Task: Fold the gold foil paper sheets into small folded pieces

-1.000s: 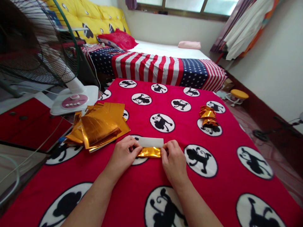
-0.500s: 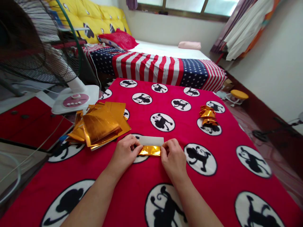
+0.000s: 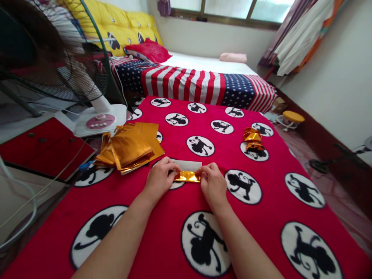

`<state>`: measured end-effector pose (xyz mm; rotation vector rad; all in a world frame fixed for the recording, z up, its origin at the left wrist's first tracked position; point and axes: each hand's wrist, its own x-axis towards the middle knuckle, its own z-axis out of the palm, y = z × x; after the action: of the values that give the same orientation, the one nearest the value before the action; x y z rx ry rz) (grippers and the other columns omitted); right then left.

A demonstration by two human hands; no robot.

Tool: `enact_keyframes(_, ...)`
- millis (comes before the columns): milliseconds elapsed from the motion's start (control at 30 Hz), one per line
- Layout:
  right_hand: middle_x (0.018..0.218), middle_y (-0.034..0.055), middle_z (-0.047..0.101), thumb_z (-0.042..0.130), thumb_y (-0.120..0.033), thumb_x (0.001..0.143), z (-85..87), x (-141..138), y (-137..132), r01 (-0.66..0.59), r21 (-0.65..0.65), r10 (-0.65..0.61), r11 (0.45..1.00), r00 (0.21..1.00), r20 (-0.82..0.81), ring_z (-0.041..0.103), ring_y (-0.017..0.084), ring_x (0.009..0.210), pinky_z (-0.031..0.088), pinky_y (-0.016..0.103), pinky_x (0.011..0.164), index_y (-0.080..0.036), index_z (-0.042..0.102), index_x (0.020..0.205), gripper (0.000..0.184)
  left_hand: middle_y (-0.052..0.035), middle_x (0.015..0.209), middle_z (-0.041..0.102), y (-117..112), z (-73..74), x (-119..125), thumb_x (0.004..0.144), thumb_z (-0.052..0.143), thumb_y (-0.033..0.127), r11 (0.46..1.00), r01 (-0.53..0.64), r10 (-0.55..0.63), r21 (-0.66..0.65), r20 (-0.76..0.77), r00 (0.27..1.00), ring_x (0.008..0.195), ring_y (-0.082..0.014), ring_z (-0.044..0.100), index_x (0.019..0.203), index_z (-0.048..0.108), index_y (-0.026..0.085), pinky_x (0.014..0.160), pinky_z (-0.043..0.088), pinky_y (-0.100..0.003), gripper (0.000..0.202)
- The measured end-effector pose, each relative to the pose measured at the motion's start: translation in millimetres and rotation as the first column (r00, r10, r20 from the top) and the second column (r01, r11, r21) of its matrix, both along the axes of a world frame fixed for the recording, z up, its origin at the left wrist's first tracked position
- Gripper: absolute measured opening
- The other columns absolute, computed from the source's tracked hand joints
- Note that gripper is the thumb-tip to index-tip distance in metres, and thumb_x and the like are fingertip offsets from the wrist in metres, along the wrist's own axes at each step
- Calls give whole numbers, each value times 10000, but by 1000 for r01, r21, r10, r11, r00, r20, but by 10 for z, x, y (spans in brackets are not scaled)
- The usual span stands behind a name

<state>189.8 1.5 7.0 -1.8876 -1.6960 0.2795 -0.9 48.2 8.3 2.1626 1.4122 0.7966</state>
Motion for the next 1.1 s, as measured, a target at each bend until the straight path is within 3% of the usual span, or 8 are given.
enact_keyframes(167,879,38,579,522,-137,831,30,-65,24,58,-12,-57,998,996,74,575,177,814,370,289,688,-220,694,799,194,-40,887,645,-23,57,54,810,577,184,999,-30,27,-28,-114,993,850,-183,620,818,768,244,731,467,-276,200)
enact_keyframes(233,875,48,574,564,-266,858,46,-111,26,81,-16,-78,997,991,111,572,195,825,371,304,704,-209,685,788,150,-47,879,647,-46,96,92,801,590,219,997,-72,66,-33,-155,986,837,-191,626,794,767,238,740,471,-289,178)
enact_keyframes(367,891,65,571,634,-460,816,58,-190,-1,117,-19,-113,993,981,159,564,240,877,367,339,728,-195,665,805,267,-60,874,651,-100,156,142,778,666,433,993,-104,94,-48,-180,979,827,-215,627,754,749,217,749,477,-320,232)
enact_keyframes(767,985,84,562,682,-433,743,44,-247,-85,125,-44,-116,991,980,161,525,280,991,357,372,783,-188,622,909,303,-51,926,652,-98,108,55,708,747,368,998,-35,25,-52,-177,984,886,-222,621,875,748,231,803,484,-324,216)
enact_keyframes(1100,1016,57,572,638,-240,769,33,-58,-74,15,-105,-12,994,1000,22,551,238,994,391,362,837,-216,659,935,169,-49,945,649,-47,75,0,719,712,227,995,3,-18,-95,-160,987,881,-209,604,917,757,238,772,475,-311,204)
